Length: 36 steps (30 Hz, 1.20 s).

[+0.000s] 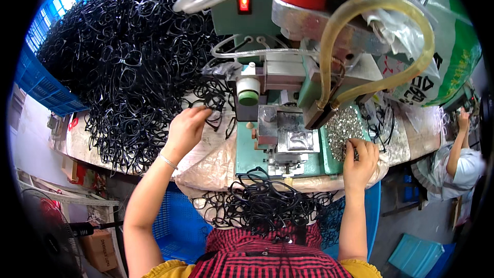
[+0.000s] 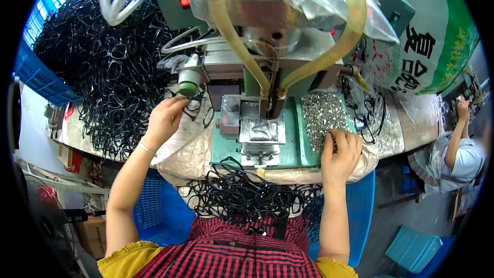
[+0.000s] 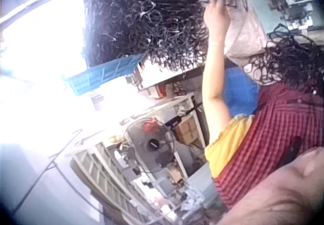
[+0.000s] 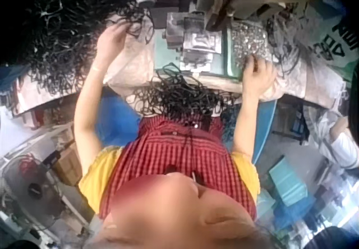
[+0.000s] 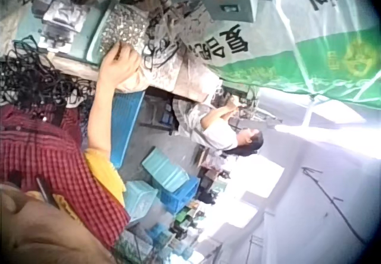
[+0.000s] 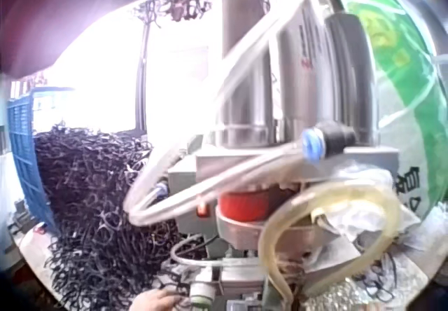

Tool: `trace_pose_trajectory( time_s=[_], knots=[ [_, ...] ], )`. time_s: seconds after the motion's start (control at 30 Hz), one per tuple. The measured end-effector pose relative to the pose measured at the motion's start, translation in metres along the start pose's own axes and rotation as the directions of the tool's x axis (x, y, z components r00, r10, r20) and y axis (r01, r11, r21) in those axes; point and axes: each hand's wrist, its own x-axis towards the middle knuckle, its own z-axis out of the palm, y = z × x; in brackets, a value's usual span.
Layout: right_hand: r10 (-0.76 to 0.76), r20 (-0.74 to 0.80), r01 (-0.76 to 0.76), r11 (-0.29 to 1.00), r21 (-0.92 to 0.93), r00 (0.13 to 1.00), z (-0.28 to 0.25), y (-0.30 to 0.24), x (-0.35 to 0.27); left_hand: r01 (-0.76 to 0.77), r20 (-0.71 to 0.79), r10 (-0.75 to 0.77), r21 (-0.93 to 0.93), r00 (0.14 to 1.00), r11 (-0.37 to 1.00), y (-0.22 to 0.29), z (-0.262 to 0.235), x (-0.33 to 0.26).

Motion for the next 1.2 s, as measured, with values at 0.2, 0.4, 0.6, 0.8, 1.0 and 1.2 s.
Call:
trace_pose_trajectory(
  time_s=[0.2,0.4,0.6,0.8,1.0,1.2],
  knots=[
    [-0.024,-0.014,0.027,0.958,0.287,1.000,-0.020,-0.032,0.016,0.275,-0.504,-0.287,-0.101,0.814,0.956,0.002,0.012,0.003],
    [-0.041,0.079,-0.025,0.722,0.691,0.996,-0.012,-0.106,0.037,-0.422,-0.635,-0.278,-0.720,0.721,0.551,0.135,-0.070,0.028],
    [0.020,0.167,-0.147,0.584,0.798,0.986,-0.012,-0.118,0.037,-0.353,-0.471,-0.174,-0.818,0.865,0.454,0.177,-0.092,0.065],
    [-0.034,0.148,-0.094,0.626,0.774,0.988,-0.016,-0.090,0.040,-0.521,-0.393,0.358,-0.480,0.847,0.706,0.176,-0.056,0.023],
    [0.270,0.118,-0.293,0.832,0.472,0.956,0.002,0.011,0.013,-0.576,-0.319,0.481,-0.394,0.817,0.716,0.185,-0.035,0.030],
    [0.273,0.070,-0.280,0.897,0.342,0.960,0.010,0.019,0.007,-0.543,-0.289,0.459,-0.429,0.840,0.722,0.187,-0.039,0.026]
  ],
)
